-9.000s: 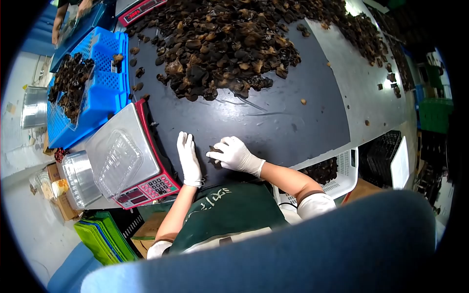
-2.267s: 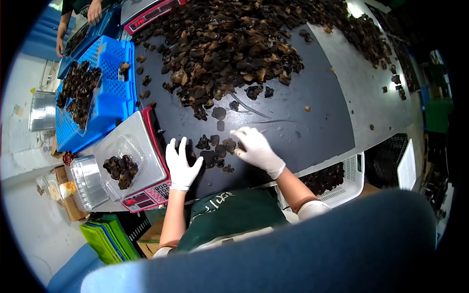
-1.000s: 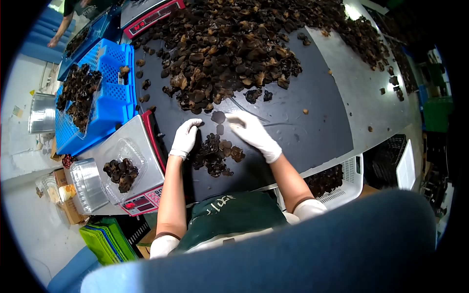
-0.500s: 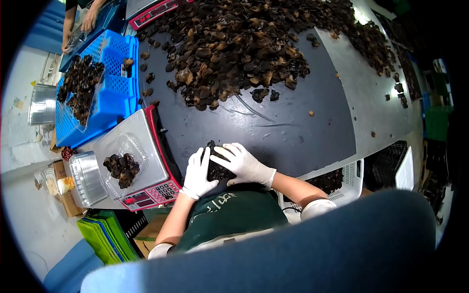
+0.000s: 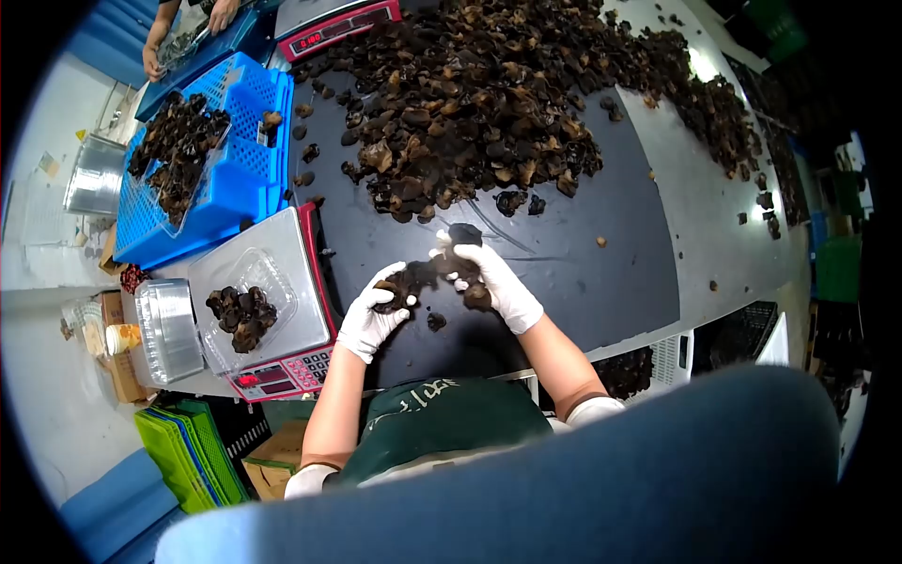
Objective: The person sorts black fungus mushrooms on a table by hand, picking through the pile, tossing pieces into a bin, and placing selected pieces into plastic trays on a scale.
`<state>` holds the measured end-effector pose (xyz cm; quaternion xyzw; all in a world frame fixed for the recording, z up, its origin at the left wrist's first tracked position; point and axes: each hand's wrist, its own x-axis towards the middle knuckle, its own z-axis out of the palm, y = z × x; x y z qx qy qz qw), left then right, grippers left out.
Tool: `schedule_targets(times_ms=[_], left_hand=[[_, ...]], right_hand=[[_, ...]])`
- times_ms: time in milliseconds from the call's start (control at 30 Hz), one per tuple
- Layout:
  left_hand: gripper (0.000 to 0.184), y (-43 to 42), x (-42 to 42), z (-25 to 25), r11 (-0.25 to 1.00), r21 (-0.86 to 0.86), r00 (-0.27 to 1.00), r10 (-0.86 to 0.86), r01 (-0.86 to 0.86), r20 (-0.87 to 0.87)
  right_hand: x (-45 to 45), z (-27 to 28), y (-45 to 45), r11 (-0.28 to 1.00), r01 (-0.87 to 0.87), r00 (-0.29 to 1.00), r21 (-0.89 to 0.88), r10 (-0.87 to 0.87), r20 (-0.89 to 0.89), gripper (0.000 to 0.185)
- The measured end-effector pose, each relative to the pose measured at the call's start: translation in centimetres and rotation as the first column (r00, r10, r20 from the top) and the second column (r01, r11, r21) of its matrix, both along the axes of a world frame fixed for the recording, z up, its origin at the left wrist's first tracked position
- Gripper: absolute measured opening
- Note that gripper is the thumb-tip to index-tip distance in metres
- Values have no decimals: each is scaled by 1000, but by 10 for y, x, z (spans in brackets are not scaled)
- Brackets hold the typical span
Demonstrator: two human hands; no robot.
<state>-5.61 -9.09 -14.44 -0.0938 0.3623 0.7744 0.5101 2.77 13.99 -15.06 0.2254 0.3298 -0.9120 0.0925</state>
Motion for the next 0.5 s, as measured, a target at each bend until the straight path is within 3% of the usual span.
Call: schedule_targets(times_ms=[67, 100, 200, 333, 500], left_hand=[[58, 2, 2, -3, 978, 207, 980, -36, -6, 198], [59, 3, 2, -7, 952, 305, 955, -79, -13, 285], [61, 3, 7, -13, 918, 395, 929, -127, -22, 346], [65, 5, 10, -12, 921, 389, 931, -111, -36, 349], [65, 6, 13, -11, 891, 450, 922, -118, -65, 368]], right_hand=[[7, -16, 6, 956, 25, 1000, -293, -20, 19, 39], [9, -18, 6, 957, 28, 1000, -289, -23, 21, 39], [12, -25, 5, 793, 67, 996, -606, -85, -1, 40], [16, -20, 0, 675, 206, 978, -708, -155, 136, 39], [16, 2, -1, 701, 178, 984, -691, -148, 102, 39]])
